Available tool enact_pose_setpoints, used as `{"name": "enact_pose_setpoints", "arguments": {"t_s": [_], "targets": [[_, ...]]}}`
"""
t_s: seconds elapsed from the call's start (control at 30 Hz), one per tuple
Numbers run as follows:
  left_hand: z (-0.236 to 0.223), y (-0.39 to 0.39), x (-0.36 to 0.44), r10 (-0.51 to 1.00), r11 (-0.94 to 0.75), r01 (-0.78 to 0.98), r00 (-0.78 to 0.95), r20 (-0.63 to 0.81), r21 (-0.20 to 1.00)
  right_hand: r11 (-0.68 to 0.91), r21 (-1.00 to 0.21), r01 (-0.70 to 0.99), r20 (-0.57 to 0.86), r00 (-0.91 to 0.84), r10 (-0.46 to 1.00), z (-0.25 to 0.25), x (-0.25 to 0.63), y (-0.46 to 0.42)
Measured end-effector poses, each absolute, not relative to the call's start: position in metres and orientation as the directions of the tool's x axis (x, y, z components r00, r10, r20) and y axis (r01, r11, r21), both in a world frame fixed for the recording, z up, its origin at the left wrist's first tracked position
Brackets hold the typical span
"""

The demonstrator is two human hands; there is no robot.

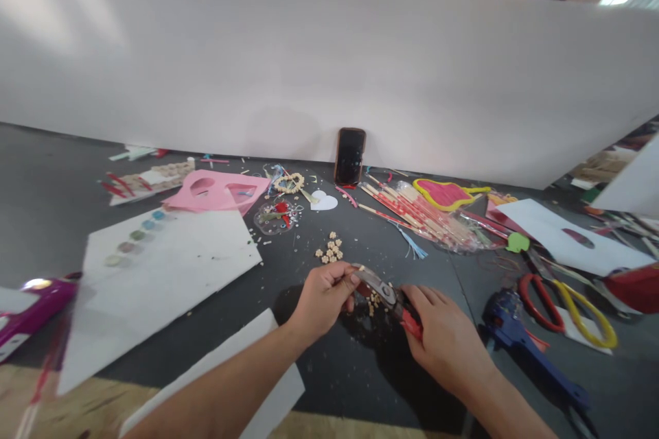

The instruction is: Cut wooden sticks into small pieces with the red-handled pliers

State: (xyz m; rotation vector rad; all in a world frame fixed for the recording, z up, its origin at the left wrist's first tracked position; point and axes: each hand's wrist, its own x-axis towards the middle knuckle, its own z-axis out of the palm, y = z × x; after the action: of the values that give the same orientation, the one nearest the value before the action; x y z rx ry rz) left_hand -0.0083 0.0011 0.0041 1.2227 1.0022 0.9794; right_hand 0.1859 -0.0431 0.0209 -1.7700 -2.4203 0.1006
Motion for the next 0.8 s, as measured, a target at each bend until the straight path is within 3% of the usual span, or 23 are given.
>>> {"name": "enact_pose_setpoints", "arguments": {"t_s": [0.43,0.8], "targets": [[-0.0009,0.0008,-0.0068,0.963,0.117,-0.167,0.258,-0.071,0.979,0.250,-0.124,0.960,0.065,-0.243,0.968,0.0189,0.1833,-0.0413],[-0.0055,0.0025,-0.0058,0.964,0.126,-0.106,0.248,-0.096,0.986,0.310,-0.096,0.946,0.147,-0.294,0.944,0.0137,0.1861,-0.0412]]}}
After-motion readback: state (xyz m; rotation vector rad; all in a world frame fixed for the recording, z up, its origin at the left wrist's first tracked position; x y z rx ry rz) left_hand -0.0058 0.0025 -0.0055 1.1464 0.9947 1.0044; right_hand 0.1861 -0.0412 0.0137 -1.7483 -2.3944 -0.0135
